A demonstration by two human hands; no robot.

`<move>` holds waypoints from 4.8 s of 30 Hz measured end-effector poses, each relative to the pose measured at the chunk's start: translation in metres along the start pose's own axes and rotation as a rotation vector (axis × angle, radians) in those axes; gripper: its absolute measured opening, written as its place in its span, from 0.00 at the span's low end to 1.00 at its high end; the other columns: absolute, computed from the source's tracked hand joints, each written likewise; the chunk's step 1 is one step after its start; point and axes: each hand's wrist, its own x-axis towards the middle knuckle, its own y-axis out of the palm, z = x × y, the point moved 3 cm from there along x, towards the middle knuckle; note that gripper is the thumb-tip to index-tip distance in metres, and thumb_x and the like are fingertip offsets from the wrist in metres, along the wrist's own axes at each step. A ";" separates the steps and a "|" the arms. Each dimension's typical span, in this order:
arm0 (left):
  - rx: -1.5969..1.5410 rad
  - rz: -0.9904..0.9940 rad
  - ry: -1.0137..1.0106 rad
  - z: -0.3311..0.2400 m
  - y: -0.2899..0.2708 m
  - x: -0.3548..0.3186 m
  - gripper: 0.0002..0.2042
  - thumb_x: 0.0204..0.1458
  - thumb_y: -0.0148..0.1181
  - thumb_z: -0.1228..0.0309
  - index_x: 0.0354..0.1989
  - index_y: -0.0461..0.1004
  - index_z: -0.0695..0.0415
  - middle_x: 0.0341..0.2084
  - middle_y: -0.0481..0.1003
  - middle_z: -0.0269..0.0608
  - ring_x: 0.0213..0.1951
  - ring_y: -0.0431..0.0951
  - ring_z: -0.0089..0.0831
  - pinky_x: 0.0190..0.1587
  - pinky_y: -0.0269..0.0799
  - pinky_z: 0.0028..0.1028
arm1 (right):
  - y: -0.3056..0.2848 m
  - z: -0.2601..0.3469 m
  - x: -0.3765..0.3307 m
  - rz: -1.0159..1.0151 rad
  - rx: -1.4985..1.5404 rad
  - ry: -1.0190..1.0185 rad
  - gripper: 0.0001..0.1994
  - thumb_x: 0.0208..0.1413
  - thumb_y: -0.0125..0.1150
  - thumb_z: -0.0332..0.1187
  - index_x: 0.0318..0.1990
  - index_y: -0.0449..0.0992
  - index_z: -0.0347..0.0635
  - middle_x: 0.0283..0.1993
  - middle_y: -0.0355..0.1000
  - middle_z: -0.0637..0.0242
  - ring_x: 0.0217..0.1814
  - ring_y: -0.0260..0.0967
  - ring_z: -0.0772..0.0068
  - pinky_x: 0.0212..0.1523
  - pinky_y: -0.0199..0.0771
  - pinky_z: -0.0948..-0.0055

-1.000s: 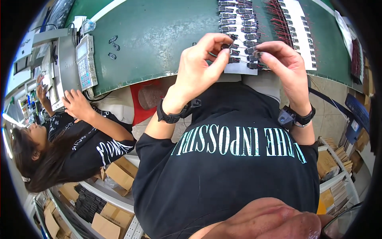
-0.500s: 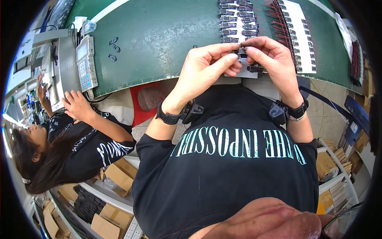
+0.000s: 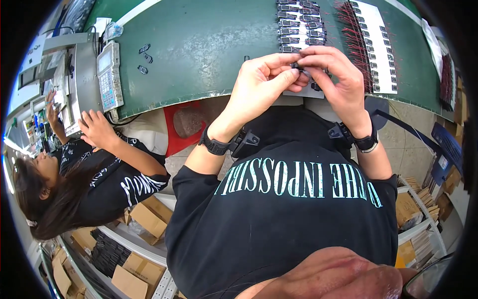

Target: The person picks up a speaker and a plastic housing by hand, fits the speaker into the housing, and places the assembled unit onto a white tray. This process is repeated for additional units, occasionally moving the tray to continue the assembly.

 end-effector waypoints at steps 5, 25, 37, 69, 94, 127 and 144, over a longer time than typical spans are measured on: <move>0.018 0.036 -0.022 -0.001 -0.004 -0.002 0.16 0.64 0.55 0.76 0.58 0.70 0.68 0.40 0.81 0.48 0.43 0.82 0.28 0.48 0.80 0.25 | 0.001 0.000 -0.006 0.045 -0.017 -0.017 0.10 0.52 0.66 0.18 0.42 0.83 0.39 0.49 0.78 0.61 0.51 0.78 0.65 0.50 0.79 0.72; 0.263 0.007 0.007 -0.001 0.000 -0.006 0.16 0.63 0.56 0.76 0.58 0.70 0.67 0.40 0.81 0.44 0.45 0.81 0.25 0.50 0.79 0.24 | 0.000 0.010 -0.007 -0.050 -0.229 -0.133 0.10 0.48 0.68 0.21 0.39 0.81 0.41 0.41 0.76 0.63 0.42 0.75 0.60 0.41 0.77 0.67; 0.382 0.054 -0.001 -0.003 0.006 -0.004 0.14 0.63 0.56 0.77 0.56 0.69 0.68 0.39 0.81 0.44 0.44 0.81 0.24 0.49 0.79 0.24 | -0.012 0.000 -0.009 0.120 -0.137 -0.134 0.13 0.48 0.67 0.19 0.43 0.80 0.38 0.45 0.76 0.61 0.46 0.75 0.61 0.45 0.76 0.68; 0.270 -0.094 -0.001 0.004 -0.002 0.005 0.11 0.58 0.55 0.72 0.42 0.71 0.70 0.31 0.83 0.47 0.35 0.83 0.25 0.41 0.80 0.25 | -0.007 0.011 -0.008 -0.033 -0.093 -0.083 0.09 0.53 0.64 0.18 0.42 0.78 0.34 0.41 0.76 0.64 0.45 0.75 0.72 0.45 0.75 0.74; -0.053 -0.105 0.042 0.006 0.008 0.001 0.08 0.66 0.52 0.75 0.45 0.67 0.69 0.39 0.80 0.52 0.42 0.82 0.30 0.48 0.82 0.28 | 0.004 -0.008 -0.011 -0.062 0.177 0.354 0.07 0.59 0.64 0.23 0.45 0.79 0.35 0.40 0.76 0.72 0.42 0.71 0.84 0.44 0.72 0.82; -0.111 -0.146 0.065 0.008 0.021 0.002 0.07 0.66 0.51 0.73 0.45 0.68 0.66 0.42 0.78 0.49 0.45 0.83 0.33 0.47 0.82 0.29 | -0.013 -0.002 -0.002 0.016 -0.022 0.072 0.09 0.55 0.65 0.21 0.44 0.79 0.37 0.43 0.79 0.63 0.43 0.78 0.71 0.45 0.77 0.75; -0.146 -0.127 0.093 0.013 0.011 0.004 0.07 0.65 0.54 0.72 0.43 0.71 0.63 0.42 0.79 0.46 0.46 0.82 0.33 0.48 0.83 0.34 | -0.002 -0.001 -0.002 -0.082 -0.240 -0.195 0.12 0.49 0.69 0.19 0.42 0.81 0.38 0.40 0.81 0.62 0.40 0.80 0.64 0.40 0.80 0.71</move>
